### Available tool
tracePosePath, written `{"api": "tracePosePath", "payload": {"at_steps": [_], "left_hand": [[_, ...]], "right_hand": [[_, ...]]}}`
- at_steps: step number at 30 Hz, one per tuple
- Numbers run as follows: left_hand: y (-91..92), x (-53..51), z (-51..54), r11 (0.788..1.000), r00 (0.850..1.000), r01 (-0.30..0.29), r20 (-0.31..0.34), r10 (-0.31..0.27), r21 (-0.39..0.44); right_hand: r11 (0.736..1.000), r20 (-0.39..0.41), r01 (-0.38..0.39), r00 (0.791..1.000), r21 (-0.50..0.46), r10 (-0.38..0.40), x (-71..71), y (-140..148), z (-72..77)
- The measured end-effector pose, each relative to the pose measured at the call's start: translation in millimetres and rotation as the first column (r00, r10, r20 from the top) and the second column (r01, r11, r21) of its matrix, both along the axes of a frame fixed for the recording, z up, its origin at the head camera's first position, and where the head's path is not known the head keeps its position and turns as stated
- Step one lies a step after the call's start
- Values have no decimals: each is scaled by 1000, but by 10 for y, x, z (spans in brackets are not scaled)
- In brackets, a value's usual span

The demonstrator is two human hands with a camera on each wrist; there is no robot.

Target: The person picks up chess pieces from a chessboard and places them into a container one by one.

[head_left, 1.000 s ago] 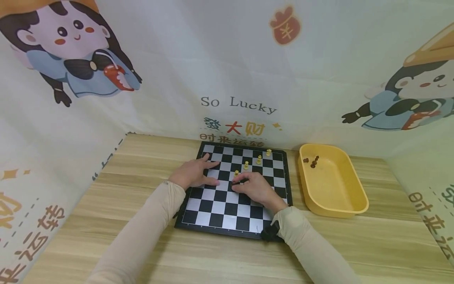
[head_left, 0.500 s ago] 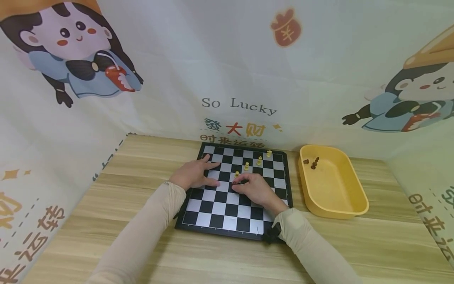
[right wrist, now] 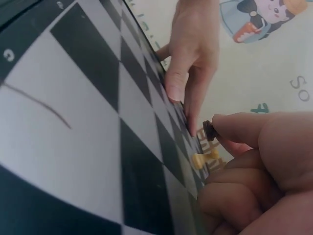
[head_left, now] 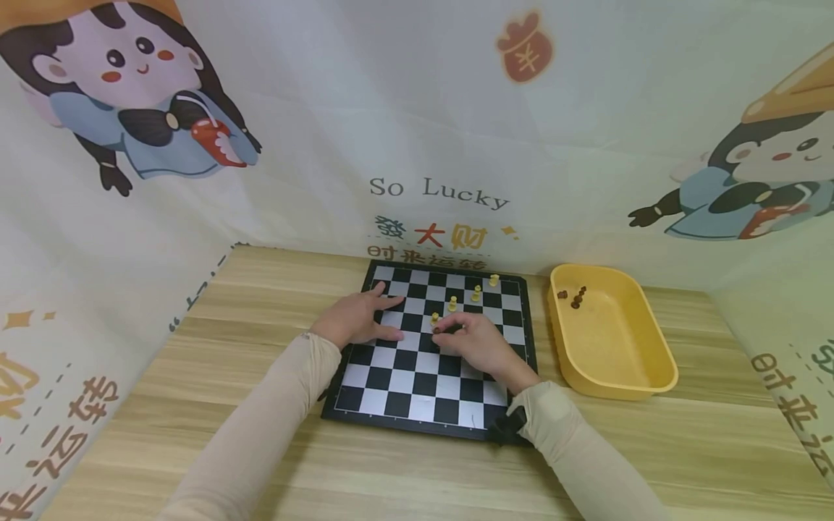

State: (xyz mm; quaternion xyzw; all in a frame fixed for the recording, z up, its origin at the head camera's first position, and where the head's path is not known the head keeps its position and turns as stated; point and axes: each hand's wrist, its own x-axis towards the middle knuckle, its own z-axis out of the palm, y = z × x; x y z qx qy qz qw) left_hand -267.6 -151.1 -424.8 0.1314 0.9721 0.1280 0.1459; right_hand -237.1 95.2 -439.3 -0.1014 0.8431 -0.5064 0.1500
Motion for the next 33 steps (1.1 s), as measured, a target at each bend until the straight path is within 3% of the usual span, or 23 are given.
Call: {"api": "tracePosePath", "payload": {"at_steps": [15, 24, 33], "left_hand": [[2, 11, 12, 1000, 1000, 3, 0, -3, -5], [22, 45, 41, 1000, 1000, 4, 11, -4, 20], [10, 31, 50, 1000, 1000, 6, 12, -6, 9]], "right_hand": [[993, -23, 65, 998, 95, -63, -40, 231, 171], [994, -84, 78, 994, 76, -71, -75, 385, 344], [988, -48, 130, 991, 86, -126, -104, 551, 518]]}}
